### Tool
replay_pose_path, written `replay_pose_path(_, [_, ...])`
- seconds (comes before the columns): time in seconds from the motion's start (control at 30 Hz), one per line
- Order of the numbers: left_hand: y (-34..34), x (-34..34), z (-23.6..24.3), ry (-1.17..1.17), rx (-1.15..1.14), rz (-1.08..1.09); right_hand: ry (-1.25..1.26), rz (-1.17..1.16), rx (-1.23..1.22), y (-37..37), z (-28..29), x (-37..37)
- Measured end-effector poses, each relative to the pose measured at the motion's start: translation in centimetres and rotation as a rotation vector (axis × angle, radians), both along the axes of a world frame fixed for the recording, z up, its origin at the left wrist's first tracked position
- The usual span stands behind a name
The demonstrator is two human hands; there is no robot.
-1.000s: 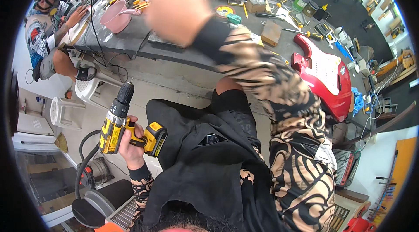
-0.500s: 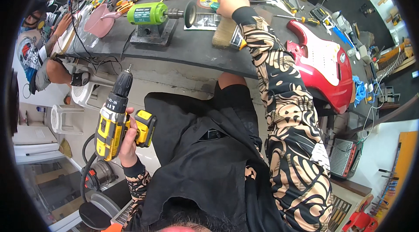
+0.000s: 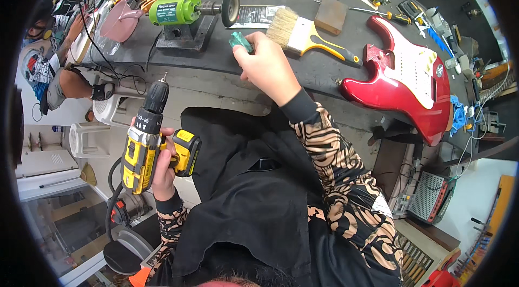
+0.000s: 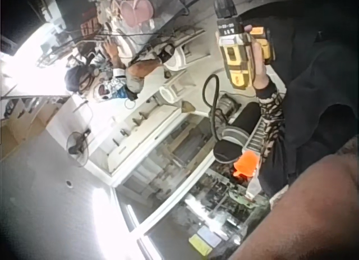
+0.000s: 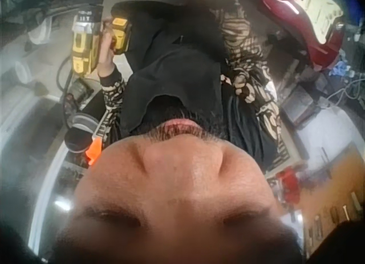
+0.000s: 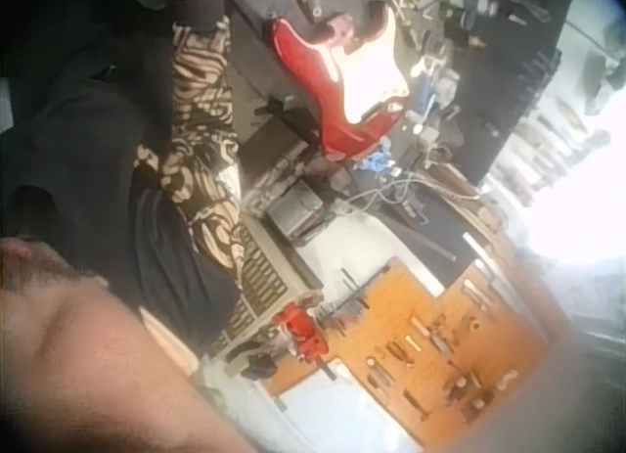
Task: The person secures a white pickguard onto a red electric guitar body using a screwdriver. They then use a power drill to create a hole in a small wooden block. Finally, the person wipes the guitar's pickguard with a blue cloth.
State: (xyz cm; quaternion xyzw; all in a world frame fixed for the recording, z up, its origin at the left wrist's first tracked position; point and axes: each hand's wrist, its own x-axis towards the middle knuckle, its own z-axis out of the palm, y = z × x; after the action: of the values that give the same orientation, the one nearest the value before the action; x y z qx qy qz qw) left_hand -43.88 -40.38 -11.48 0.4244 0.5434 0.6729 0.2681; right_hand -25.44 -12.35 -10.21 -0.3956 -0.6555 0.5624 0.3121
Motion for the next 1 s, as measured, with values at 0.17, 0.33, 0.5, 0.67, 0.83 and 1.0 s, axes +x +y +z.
replay_pose_path(0.17, [-0.1,0.5,-0.3,-0.059,-0.052,0.023,-0.017,-0.077,0.038,1.0,0.1,-0.9])
replay_pose_path(0.33, [0.0,0.6,-0.6,-0.063,-0.084,0.035,-0.001,-0.088,0.055,1.0,-0.1,-1.2])
replay_pose_path(0.5, [0.2,0.8,-0.4,-0.036,-0.082,0.047,0.031,-0.086,0.041,1.2,-0.4,-1.3])
replay_pose_path(0.67, [0.4,1.0,-0.3,-0.028,-0.098,0.040,0.023,-0.088,0.062,1.0,-0.5,-1.3])
replay_pose_path(0.83, [0.6,1.1,-0.5,-0.020,-0.101,0.031,0.031,-0.083,0.107,1.1,-1.1,-1.6])
replay_pose_path(1.0, [0.7,1.2,-0.8,-0.033,-0.073,0.005,0.028,-0.091,0.119,1.0,-1.0,-1.6])
